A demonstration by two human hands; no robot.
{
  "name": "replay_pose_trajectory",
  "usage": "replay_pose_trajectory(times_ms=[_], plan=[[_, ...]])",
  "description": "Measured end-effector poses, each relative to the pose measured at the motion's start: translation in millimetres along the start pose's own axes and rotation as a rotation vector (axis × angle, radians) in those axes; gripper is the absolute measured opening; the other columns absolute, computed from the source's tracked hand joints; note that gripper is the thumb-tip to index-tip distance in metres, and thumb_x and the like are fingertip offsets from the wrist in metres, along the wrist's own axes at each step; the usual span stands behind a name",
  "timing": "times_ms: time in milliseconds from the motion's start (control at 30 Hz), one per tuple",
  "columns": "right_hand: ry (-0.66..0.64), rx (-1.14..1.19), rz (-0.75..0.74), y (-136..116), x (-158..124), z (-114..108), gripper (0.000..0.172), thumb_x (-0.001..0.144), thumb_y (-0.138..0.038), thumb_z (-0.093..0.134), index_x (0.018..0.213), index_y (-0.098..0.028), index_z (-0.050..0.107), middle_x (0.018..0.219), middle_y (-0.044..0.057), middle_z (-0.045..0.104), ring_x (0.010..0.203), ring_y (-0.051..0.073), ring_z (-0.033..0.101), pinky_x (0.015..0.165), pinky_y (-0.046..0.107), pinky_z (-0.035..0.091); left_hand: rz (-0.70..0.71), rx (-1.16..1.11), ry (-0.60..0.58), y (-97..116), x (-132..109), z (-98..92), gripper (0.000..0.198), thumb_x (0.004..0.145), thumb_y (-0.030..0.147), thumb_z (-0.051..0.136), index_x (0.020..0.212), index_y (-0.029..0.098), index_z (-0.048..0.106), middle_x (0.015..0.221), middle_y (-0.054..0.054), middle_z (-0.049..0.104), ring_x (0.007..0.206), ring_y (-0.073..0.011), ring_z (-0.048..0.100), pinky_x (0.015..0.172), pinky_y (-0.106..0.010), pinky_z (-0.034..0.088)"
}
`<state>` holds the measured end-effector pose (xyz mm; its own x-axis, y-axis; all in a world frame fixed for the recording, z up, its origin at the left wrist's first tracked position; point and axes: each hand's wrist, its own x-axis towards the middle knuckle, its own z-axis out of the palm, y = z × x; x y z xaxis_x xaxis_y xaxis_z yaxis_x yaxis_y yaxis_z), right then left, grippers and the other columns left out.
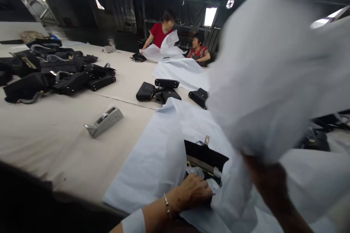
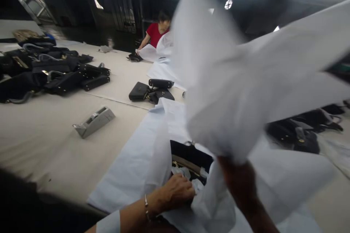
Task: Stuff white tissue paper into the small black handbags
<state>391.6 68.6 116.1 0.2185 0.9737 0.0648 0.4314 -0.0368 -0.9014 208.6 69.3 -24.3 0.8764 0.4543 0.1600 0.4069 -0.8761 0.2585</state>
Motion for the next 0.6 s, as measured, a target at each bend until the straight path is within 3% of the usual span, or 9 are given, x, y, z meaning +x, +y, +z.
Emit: replay_pose_trajectory(times_ms=[67, 167, 233, 367, 467, 600], plan=[[-0.159, -0.021, -0.1, 15, -1, 25, 0.04, 0.082, -0.048, 0.065, 0.105, -0.016, 0.071, 0.098, 0.011, 0.072, 0.093, 0.03, 0.064, 0.08, 0.039, 0.055, -0.07, -0.1, 0.007, 7, -2, 18.3, 0.016, 0.096, 0.022, 0.046, 0.093, 0.019, 0.061, 0.087, -0.005, 0.07, 0.079, -0.022, 0.064, 0.071, -0.038, 0.053], [-0.624, -0.16, -0.418, 46, -2, 58, 0.037, 0.083, -0.026, 0.055, 0.119, -0.021, 0.065, 0.115, 0.007, 0.07, 0.105, 0.027, 0.064, 0.095, 0.04, 0.051, -0.201, -0.233, 0.033, 14, -10, 26.9, 0.026, 0.095, 0.013, 0.042, 0.109, 0.018, 0.064, 0.114, -0.009, 0.07, 0.108, -0.0226, 0.064, 0.096, -0.034, 0.052], [-0.709, -0.3, -0.571, 70, 2, 70, 0.05, 0.08, -0.014, 0.049, 0.129, -0.021, 0.056, 0.125, 0.009, 0.065, 0.114, 0.025, 0.06, 0.101, 0.04, 0.047, -0.263, -0.292, 0.039, 18, -20, 24.7, 0.029, 0.094, 0.014, 0.045, 0.117, 0.019, 0.062, 0.125, -0.009, 0.066, 0.118, -0.0208, 0.06, 0.103, -0.03, 0.049], [-0.463, -0.516, -0.693, 102, 16, 84, 0.033, 0.083, -0.012, 0.044, 0.112, -0.015, 0.06, 0.104, 0.012, 0.066, 0.096, 0.026, 0.059, 0.087, 0.042, 0.049, -0.466, -0.312, 0.09, 22, -47, 16.4, 0.032, 0.096, 0.028, 0.047, 0.127, 0.022, 0.055, 0.128, -0.008, 0.065, 0.11, -0.0207, 0.065, 0.092, -0.031, 0.057], [-0.27, -0.531, -0.781, 112, 16, 90, 0.019, 0.087, -0.016, 0.045, 0.099, -0.018, 0.059, 0.093, 0.009, 0.062, 0.086, 0.025, 0.054, 0.078, 0.042, 0.046, -0.679, -0.158, 0.213, 25, -68, 16.0, 0.031, 0.1, 0.032, 0.037, 0.11, 0.021, 0.063, 0.111, -0.01, 0.071, 0.1, -0.0244, 0.069, 0.085, -0.037, 0.058], [-0.074, -0.406, -0.781, 118, 5, 83, 0.032, 0.082, -0.008, 0.046, 0.112, -0.017, 0.054, 0.097, 0.009, 0.059, 0.093, 0.024, 0.054, 0.082, 0.039, 0.047, -0.693, 0.04, 0.424, 27, -86, 28.1, 0.03, 0.097, 0.03, 0.041, 0.086, 0.02, 0.068, 0.084, -0.009, 0.072, 0.091, -0.0258, 0.068, 0.091, -0.046, 0.051]])
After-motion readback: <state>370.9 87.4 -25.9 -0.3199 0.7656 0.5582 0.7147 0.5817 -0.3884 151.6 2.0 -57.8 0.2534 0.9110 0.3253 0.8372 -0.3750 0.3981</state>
